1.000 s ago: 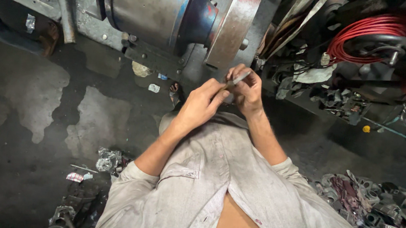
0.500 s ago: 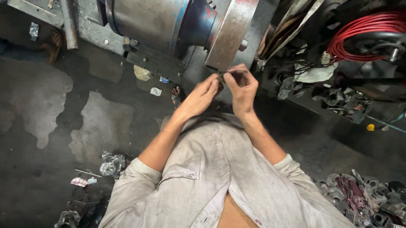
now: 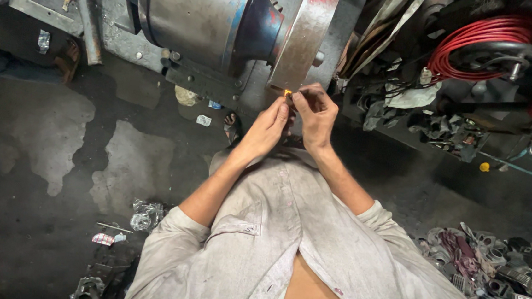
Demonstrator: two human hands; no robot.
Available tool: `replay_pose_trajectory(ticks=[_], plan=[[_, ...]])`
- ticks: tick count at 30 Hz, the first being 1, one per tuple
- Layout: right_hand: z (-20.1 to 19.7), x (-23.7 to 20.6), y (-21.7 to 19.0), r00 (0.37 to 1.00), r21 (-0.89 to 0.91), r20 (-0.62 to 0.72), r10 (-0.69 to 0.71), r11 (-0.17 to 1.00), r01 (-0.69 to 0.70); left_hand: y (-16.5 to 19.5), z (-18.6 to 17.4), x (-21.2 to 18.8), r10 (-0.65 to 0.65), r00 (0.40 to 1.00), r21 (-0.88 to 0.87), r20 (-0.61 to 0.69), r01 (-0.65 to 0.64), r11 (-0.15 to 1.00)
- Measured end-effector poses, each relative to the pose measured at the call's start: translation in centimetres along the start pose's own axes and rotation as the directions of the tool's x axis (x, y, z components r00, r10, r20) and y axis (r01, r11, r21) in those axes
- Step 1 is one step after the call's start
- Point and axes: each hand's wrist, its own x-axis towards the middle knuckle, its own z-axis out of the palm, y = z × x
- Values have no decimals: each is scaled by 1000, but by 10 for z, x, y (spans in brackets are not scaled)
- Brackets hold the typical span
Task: The person assembles and adjusts small engine cylinder components on a workbench, using a file and a bench grinder to modify a metal piece. They repeatedly fit and remove parts, then use the grinder to smooth edges before returning to the assembly.
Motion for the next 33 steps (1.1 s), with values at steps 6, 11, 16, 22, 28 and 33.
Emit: replay_pose_trajectory(ticks=[6,11,16,22,28,33], plan=[[-3,1,0,997,-2,-10,79,997,-79,7,15,-2,5,999,-81,-52,-9,997],[-10,-2,-8,992,124,110,-63,991,49,35,18,-13,-38,997,121,-69,46,992],[-20,-3,-26,954,468,250,-167,883,32,92,16,-36,388,918,521,-77,-295,801],[-26,-7,-35,945,504,291,-147,864,-21,128,26,-42,265,960,508,-89,-186,841],[-44,-7,-20,915,275,403,-8,955,-113,122,30,-50,224,958,505,-179,-105,857],[-47,-10,11,796,-10,596,107,992,-126,101,28,-72,370,888,560,-272,-166,811]])
